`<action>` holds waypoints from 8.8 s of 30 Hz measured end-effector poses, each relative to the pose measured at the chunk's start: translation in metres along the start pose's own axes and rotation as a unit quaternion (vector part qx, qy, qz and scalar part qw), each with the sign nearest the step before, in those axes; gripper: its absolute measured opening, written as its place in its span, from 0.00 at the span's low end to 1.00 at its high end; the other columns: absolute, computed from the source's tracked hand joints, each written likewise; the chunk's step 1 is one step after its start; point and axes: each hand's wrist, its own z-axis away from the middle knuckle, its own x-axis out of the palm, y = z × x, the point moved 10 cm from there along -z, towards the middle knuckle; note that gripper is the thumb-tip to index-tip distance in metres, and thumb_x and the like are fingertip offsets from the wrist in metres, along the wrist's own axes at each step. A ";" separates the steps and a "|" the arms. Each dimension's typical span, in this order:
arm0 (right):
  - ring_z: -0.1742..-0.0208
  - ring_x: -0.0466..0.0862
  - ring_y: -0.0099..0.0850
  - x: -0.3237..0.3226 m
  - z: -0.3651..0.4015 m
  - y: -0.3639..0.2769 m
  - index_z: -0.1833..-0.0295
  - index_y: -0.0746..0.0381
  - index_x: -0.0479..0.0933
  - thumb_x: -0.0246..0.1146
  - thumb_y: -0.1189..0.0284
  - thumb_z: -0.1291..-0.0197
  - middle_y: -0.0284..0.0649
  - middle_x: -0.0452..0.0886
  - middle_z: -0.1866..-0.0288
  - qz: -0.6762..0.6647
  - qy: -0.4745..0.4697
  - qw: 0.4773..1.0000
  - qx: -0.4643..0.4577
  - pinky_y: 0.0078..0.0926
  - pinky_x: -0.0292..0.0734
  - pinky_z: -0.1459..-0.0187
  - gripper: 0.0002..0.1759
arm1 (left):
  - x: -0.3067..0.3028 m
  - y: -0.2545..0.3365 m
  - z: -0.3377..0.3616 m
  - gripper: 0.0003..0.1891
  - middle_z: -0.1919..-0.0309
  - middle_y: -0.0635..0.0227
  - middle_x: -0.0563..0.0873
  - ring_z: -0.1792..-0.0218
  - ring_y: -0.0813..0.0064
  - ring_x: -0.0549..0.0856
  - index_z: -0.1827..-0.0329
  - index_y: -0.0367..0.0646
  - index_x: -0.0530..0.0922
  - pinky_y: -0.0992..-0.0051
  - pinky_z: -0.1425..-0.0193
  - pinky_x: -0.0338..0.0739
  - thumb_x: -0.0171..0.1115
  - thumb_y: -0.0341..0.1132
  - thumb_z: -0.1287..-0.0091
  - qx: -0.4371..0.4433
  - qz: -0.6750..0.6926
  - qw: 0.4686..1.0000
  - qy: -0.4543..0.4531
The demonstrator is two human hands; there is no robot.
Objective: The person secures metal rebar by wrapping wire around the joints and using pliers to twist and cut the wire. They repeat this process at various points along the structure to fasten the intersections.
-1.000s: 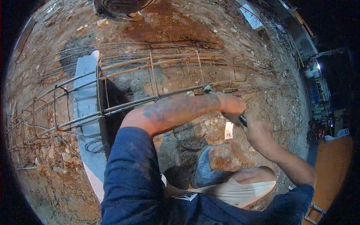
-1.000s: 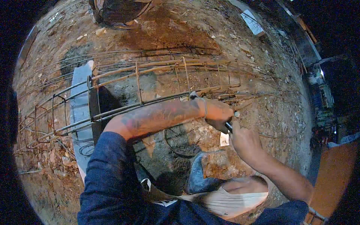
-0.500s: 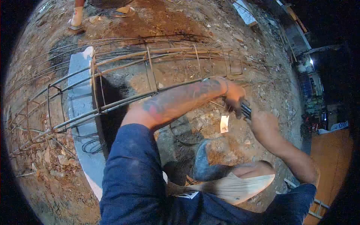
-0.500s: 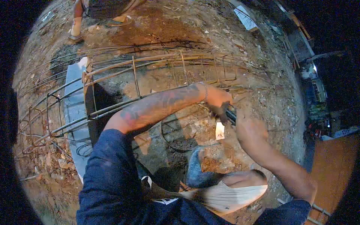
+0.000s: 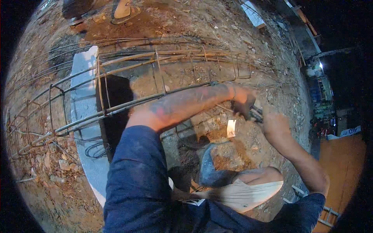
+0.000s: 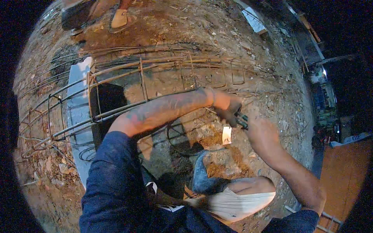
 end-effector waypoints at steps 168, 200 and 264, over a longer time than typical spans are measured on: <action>0.83 0.68 0.17 0.199 -0.052 0.013 0.59 0.66 0.73 0.56 0.75 0.36 0.33 0.71 0.77 -0.912 -0.081 0.389 -0.102 0.18 0.61 0.82 0.05 | 0.060 -0.091 0.000 0.15 0.73 0.69 0.78 0.74 0.81 0.79 0.64 0.40 0.73 0.79 0.75 0.71 0.47 0.42 0.27 -0.234 0.350 0.769 0.481; 0.72 0.76 0.21 0.253 -0.080 0.055 0.45 0.63 0.72 0.56 0.71 0.40 0.38 0.78 0.63 -0.983 -0.086 0.163 0.021 0.17 0.76 0.69 0.17 | 0.167 -0.085 -0.024 0.20 0.56 0.54 0.72 0.60 0.53 0.74 0.37 0.38 0.65 0.63 0.56 0.72 0.53 0.31 0.31 -0.117 0.223 0.936 0.244; 0.65 0.76 0.39 0.171 -0.168 0.020 0.62 0.66 0.78 0.59 0.72 0.41 0.45 0.76 0.69 -0.749 0.367 0.546 -0.079 0.31 0.70 0.61 0.08 | -0.037 -0.068 -0.052 0.14 0.64 0.62 0.79 0.69 0.66 0.75 0.59 0.41 0.80 0.68 0.64 0.72 0.69 0.36 0.46 -0.087 -0.159 0.937 0.300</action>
